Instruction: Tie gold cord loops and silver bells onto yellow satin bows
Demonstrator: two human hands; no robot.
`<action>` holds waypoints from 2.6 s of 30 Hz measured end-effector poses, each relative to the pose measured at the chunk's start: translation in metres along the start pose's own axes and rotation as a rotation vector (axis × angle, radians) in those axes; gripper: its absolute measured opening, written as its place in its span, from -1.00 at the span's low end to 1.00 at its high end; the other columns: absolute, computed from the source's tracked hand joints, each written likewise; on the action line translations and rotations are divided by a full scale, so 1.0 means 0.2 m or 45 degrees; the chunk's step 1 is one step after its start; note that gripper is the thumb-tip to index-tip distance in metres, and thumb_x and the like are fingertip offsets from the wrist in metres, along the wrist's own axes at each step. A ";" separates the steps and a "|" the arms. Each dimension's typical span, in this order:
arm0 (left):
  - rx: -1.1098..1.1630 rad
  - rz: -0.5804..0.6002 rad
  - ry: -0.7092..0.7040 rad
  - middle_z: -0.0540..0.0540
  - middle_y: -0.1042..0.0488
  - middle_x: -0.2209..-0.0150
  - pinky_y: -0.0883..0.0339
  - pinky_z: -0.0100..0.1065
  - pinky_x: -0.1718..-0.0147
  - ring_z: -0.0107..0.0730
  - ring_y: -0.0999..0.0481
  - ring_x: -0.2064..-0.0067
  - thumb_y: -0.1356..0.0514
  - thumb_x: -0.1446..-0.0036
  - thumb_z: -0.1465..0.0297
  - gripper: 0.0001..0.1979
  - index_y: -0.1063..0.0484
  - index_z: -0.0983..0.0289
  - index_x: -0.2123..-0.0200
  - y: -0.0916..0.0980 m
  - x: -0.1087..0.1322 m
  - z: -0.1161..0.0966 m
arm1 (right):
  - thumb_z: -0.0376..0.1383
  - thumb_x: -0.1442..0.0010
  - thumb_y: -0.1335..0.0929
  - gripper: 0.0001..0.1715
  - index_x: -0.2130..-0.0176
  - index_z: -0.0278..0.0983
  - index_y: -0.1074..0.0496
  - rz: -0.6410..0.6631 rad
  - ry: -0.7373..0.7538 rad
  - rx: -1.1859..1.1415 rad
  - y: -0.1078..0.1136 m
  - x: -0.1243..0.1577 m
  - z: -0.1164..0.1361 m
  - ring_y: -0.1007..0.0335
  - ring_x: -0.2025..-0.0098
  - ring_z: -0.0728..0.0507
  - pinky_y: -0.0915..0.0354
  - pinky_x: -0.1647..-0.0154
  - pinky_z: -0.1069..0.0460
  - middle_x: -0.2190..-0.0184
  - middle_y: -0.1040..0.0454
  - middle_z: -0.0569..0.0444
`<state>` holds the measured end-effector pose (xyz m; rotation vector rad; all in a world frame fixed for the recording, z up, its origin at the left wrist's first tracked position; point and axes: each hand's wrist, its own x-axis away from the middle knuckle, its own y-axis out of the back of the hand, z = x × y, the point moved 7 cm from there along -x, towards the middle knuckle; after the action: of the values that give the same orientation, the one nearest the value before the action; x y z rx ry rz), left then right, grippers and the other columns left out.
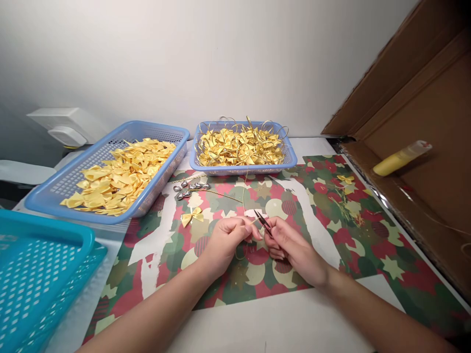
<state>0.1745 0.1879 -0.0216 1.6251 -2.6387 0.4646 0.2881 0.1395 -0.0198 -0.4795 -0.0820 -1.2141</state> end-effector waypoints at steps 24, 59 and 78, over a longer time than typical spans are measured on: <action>-0.027 0.046 -0.032 0.05 -0.42 0.54 -0.21 -0.35 0.38 -0.40 -0.33 0.42 -0.13 -0.04 0.40 -0.71 -0.30 0.27 0.71 0.00 0.00 0.00 | 0.11 -0.26 -0.26 -0.52 0.30 -0.25 -0.16 -0.124 0.073 -0.036 0.02 -0.01 0.01 0.17 0.53 0.07 0.13 0.49 0.08 0.48 -0.02 0.21; -0.647 0.843 -1.156 -0.02 -0.31 0.68 -0.20 -0.41 0.49 -0.48 -0.30 0.56 -0.10 -0.25 0.28 -0.59 -0.07 0.20 0.62 -0.49 0.44 -0.11 | -0.17 -0.35 -0.28 -0.70 0.16 -0.39 -0.38 -0.397 -0.066 -0.237 0.10 -0.54 0.32 -0.31 0.47 0.07 -0.32 0.48 0.14 0.38 -0.40 0.12; -1.337 1.231 -1.237 0.00 -0.62 0.14 -0.31 -0.45 0.45 -0.47 -0.57 0.12 -0.19 -0.19 0.42 -0.96 -0.37 0.16 0.28 -0.59 0.61 0.31 | -0.43 -0.37 -0.15 -0.65 0.43 -0.29 -0.29 -0.703 0.645 -0.034 0.65 0.15 1.16 0.23 0.73 0.12 0.07 0.73 0.23 0.72 0.10 0.29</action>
<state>0.2296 0.0161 -0.0317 0.1440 -2.9873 -1.8283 0.4625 0.2394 0.1570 -0.1580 0.2518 -1.8486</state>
